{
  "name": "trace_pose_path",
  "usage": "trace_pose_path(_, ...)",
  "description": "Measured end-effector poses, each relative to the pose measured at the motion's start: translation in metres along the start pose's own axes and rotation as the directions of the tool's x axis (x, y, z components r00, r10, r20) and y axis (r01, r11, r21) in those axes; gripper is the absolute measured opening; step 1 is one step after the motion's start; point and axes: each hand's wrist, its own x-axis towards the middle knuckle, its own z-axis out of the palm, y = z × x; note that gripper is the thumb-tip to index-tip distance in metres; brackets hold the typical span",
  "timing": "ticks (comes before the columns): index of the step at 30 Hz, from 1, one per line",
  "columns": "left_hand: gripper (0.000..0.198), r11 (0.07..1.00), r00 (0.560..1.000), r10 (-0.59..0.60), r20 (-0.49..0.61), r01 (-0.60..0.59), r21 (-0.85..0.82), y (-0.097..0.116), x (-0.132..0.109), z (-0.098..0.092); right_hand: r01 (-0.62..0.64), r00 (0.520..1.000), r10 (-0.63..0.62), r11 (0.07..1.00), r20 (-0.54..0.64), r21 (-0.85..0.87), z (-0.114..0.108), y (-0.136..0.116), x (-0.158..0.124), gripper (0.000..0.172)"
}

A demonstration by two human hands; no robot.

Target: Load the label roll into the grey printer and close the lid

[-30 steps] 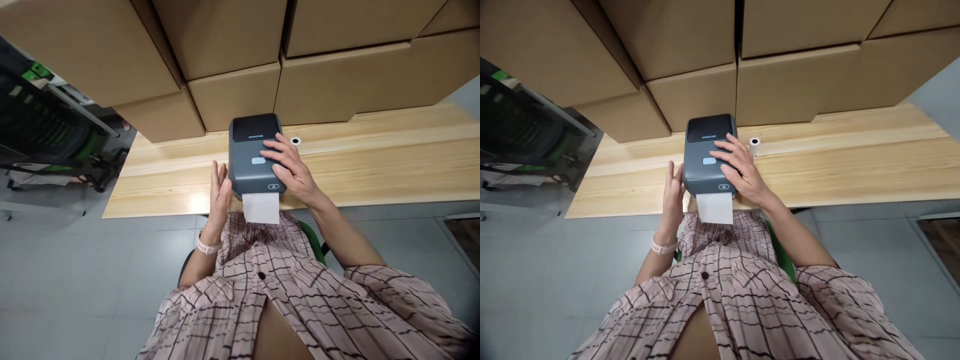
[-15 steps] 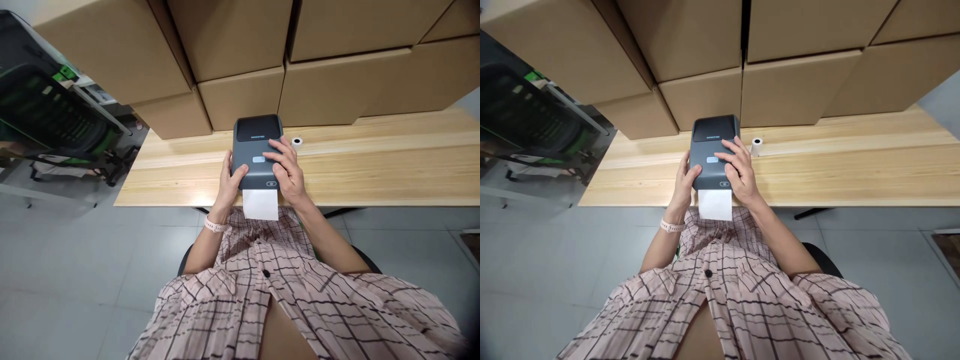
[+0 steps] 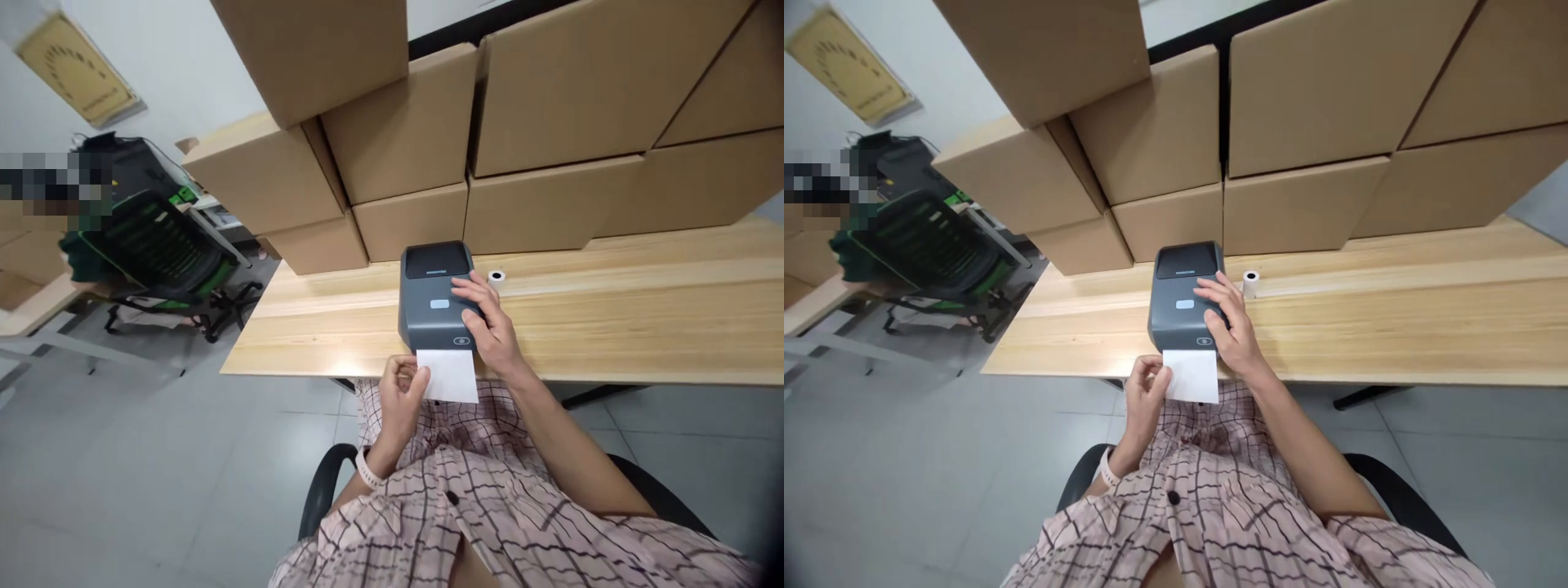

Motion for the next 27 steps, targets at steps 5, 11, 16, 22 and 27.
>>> trace_pose_path(5, 0.064, 0.966, 0.935, -0.22, 0.277, 0.249, -0.073, 0.009, 0.015, -0.003, 0.005, 1.0, -0.004, 0.999, 0.024, -0.044, -0.004, -0.005, 0.002, 0.027)
trace_pose_path(11, 0.062, 0.93, 0.923, -0.287, 0.257, 0.333, -0.156, 0.009, 0.012, -0.002, 0.012, 1.0, -0.009, 0.994, 0.028, -0.11, -0.002, -0.004, 0.001, 0.029)
trace_pose_path(16, 0.06, 0.931, 0.915, -0.287, 0.284, 0.336, -0.141, 0.008, 0.012, -0.004, 0.108, 0.98, -0.053, 0.95, 0.189, -0.293, -0.016, -0.007, 0.006, 0.039)
trace_pose_path(22, 0.059, 0.954, 0.909, -0.238, 0.341, 0.284, -0.091, 0.013, 0.013, -0.008, 0.233, 0.88, -0.035, 0.901, 0.474, -0.366, -0.035, -0.029, 0.036, 0.043)
trace_pose_path(27, 0.056, 0.999, 0.99, 0.045, 0.132, -0.047, 0.008, 0.018, 0.028, -0.027, 0.15, 0.907, 0.008, 0.929, 0.421, -0.34, -0.038, -0.032, 0.029, 0.05)
